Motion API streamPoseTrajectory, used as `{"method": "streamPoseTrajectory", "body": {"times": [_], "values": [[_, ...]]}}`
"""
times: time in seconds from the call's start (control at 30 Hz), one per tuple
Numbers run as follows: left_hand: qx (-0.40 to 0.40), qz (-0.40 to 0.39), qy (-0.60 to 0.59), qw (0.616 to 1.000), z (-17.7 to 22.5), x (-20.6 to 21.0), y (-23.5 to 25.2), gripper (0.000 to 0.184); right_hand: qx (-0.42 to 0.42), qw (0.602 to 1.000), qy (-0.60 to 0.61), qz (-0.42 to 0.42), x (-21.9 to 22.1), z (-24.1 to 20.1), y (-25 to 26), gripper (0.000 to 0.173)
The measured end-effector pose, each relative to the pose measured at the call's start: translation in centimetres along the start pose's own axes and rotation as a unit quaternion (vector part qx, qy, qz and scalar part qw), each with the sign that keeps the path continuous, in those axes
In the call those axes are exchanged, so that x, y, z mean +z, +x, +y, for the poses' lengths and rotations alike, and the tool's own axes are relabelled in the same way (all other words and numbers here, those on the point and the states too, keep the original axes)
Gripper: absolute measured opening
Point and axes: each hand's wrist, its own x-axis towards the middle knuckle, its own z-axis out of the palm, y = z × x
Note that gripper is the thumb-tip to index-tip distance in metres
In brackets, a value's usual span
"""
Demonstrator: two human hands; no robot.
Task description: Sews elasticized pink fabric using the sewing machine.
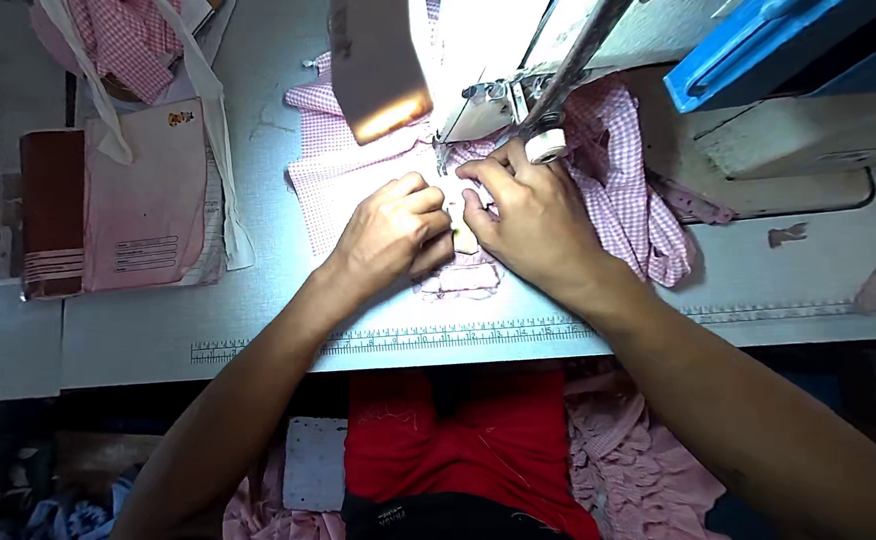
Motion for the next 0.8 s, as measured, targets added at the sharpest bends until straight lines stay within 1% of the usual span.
{"method": "streamPoseTrajectory", "body": {"times": [0.17,0.3,0.4,0.47,0.53,0.57,0.63,0.67,0.7,0.73,0.77,0.8], "values": [[-0.008,0.004,0.014,1.0,-2.2,0.2,1.0,0.023,0.015,0.998,-0.053,0.035,0.5,-0.2,0.9,0.033],[-0.004,-0.005,0.027,1.0,-2.5,-0.1,1.1,0.024,0.022,0.996,-0.064,0.064,0.9,0.1,0.7,0.032],[-0.006,0.003,0.024,1.0,-2.5,0.0,0.8,0.024,0.019,0.995,-0.065,0.076,1.1,0.6,0.3,0.031],[-0.011,0.011,0.025,1.0,-2.5,0.2,0.6,0.024,0.02,0.995,-0.062,0.07,1.0,0.5,-0.1,0.032],[-0.022,0.015,0.018,0.999,-2.5,0.3,0.4,0.024,0.011,0.999,-0.033,0.036,-0.3,-0.2,-1.4,0.033],[-0.036,0.019,0.002,0.999,-2.5,0.4,0.4,0.024,0.0,0.999,-0.017,0.041,-1.1,-0.7,-2.4,0.032],[-0.088,0.038,-0.062,0.993,-3.0,0.2,0.6,0.023,-0.034,0.992,0.011,0.118,-3.2,-1.1,-4.9,0.028],[-0.115,0.049,-0.097,0.987,-3.5,0.0,0.9,0.022,-0.038,0.985,0.014,0.166,-4.6,-0.3,-6.5,0.025],[-0.133,0.059,-0.122,0.982,-4.3,-0.2,1.4,0.022,-0.025,0.976,0.008,0.215,-6.3,1.6,-8.1,0.024],[-0.14,0.064,-0.135,0.979,-5.3,-0.2,1.9,0.023,0.003,0.967,-0.007,0.256,-8.5,4.2,-9.4,0.025],[-0.134,0.065,-0.127,0.981,-6.1,-0.3,2.5,0.026,0.056,0.956,-0.014,0.287,-11.1,7.2,-10.3,0.028],[-0.115,0.062,-0.113,0.985,-6.9,-0.4,3.1,0.027,0.142,0.937,-0.013,0.319,-14.0,10.0,-10.5,0.036]]}}
